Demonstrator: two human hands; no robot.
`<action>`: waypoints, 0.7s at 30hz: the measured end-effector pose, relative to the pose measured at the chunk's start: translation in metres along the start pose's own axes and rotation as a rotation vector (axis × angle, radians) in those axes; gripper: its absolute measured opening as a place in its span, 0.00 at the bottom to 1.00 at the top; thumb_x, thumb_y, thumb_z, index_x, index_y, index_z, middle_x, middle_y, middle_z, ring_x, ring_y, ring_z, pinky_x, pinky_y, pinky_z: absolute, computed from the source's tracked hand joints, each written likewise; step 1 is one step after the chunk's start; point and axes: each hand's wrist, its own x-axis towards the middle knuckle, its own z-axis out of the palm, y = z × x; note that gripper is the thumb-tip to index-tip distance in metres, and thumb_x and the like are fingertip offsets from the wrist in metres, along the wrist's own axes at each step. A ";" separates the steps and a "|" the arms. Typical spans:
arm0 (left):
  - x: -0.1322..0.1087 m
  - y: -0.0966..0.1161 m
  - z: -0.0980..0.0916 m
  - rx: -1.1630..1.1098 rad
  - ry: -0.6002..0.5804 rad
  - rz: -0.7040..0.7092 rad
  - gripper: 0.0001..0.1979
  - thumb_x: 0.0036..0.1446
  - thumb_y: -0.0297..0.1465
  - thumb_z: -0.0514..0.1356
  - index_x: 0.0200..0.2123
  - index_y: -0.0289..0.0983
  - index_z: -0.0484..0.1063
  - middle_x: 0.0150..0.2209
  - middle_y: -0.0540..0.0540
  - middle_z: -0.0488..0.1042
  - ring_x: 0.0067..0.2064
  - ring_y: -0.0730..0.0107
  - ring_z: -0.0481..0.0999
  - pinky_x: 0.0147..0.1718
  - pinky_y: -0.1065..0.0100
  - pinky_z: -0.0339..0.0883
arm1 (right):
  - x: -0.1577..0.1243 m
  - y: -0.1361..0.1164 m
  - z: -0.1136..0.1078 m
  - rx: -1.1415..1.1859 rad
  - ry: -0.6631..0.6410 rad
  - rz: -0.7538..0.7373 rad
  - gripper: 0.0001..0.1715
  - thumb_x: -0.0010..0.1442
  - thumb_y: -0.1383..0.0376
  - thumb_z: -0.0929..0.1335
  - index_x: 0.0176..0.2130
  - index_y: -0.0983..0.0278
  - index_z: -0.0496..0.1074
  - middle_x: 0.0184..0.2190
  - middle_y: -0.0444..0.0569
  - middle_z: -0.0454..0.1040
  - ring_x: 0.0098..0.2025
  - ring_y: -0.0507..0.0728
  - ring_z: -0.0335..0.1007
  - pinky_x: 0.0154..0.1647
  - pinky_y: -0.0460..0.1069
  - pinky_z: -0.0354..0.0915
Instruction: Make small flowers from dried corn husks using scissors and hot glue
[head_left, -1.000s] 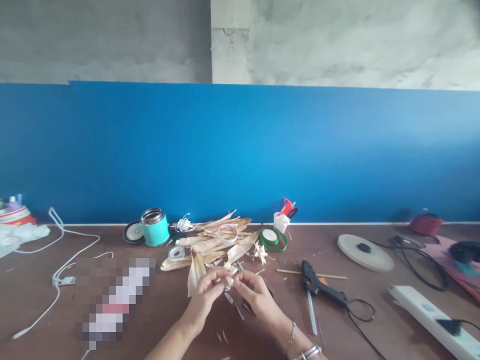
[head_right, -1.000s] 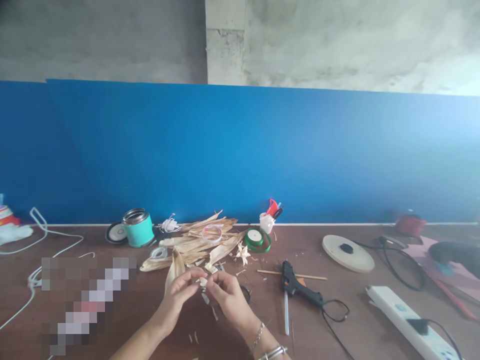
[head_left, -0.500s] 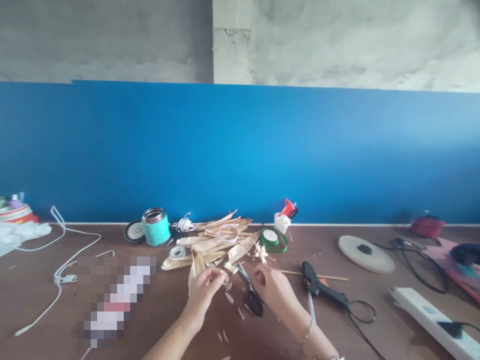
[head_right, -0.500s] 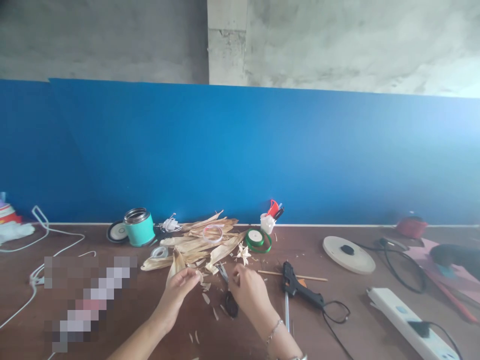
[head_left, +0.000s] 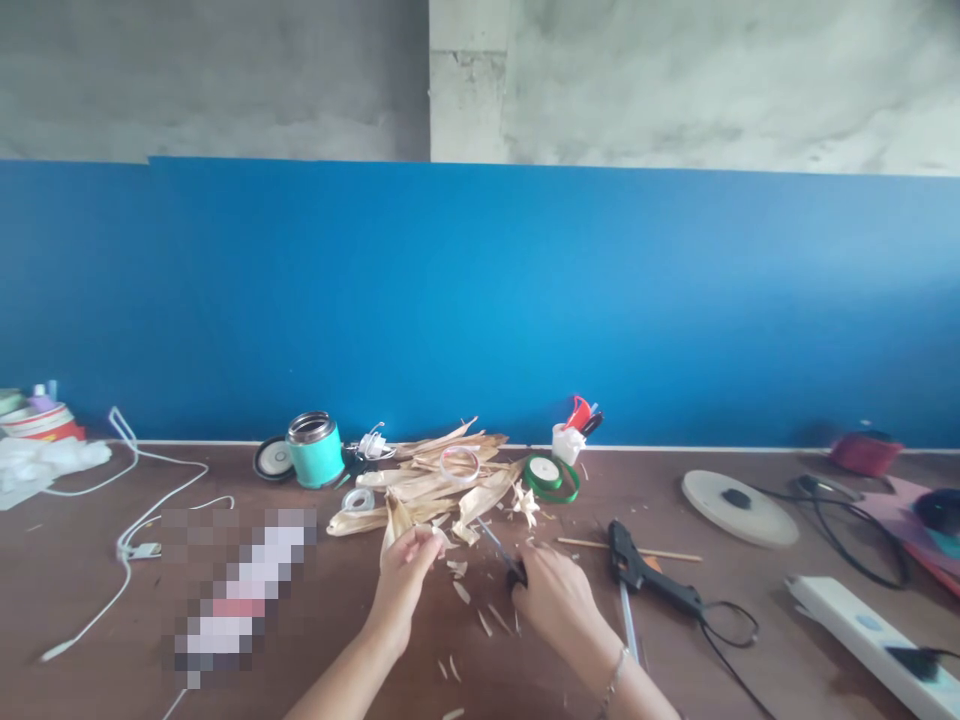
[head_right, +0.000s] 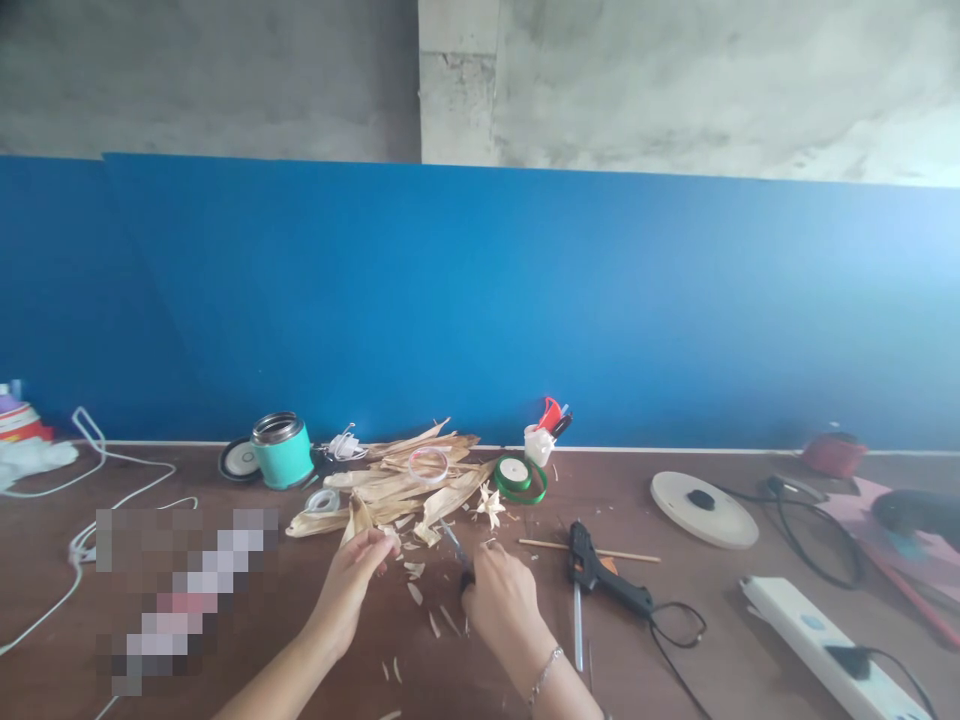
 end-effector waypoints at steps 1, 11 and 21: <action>0.001 -0.002 -0.001 -0.016 -0.001 -0.004 0.11 0.46 0.39 0.62 0.22 0.37 0.72 0.25 0.47 0.74 0.32 0.62 0.73 0.32 0.68 0.62 | 0.001 0.001 0.001 0.044 0.019 -0.002 0.16 0.46 0.73 0.63 0.35 0.67 0.74 0.34 0.57 0.77 0.38 0.63 0.74 0.34 0.49 0.60; 0.005 -0.011 0.000 -0.185 0.004 -0.067 0.12 0.46 0.39 0.64 0.25 0.35 0.73 0.31 0.41 0.78 0.38 0.57 0.77 0.36 0.65 0.67 | 0.011 -0.008 0.013 0.943 -0.110 -0.104 0.18 0.47 0.64 0.70 0.40 0.66 0.74 0.25 0.45 0.74 0.28 0.54 0.67 0.29 0.46 0.60; -0.002 -0.006 0.004 -0.355 -0.003 -0.074 0.11 0.44 0.36 0.65 0.24 0.34 0.71 0.27 0.43 0.76 0.31 0.62 0.77 0.33 0.64 0.69 | -0.003 -0.035 0.035 1.391 -0.436 -0.188 0.32 0.43 0.44 0.73 0.36 0.66 0.66 0.19 0.39 0.66 0.18 0.46 0.59 0.18 0.42 0.51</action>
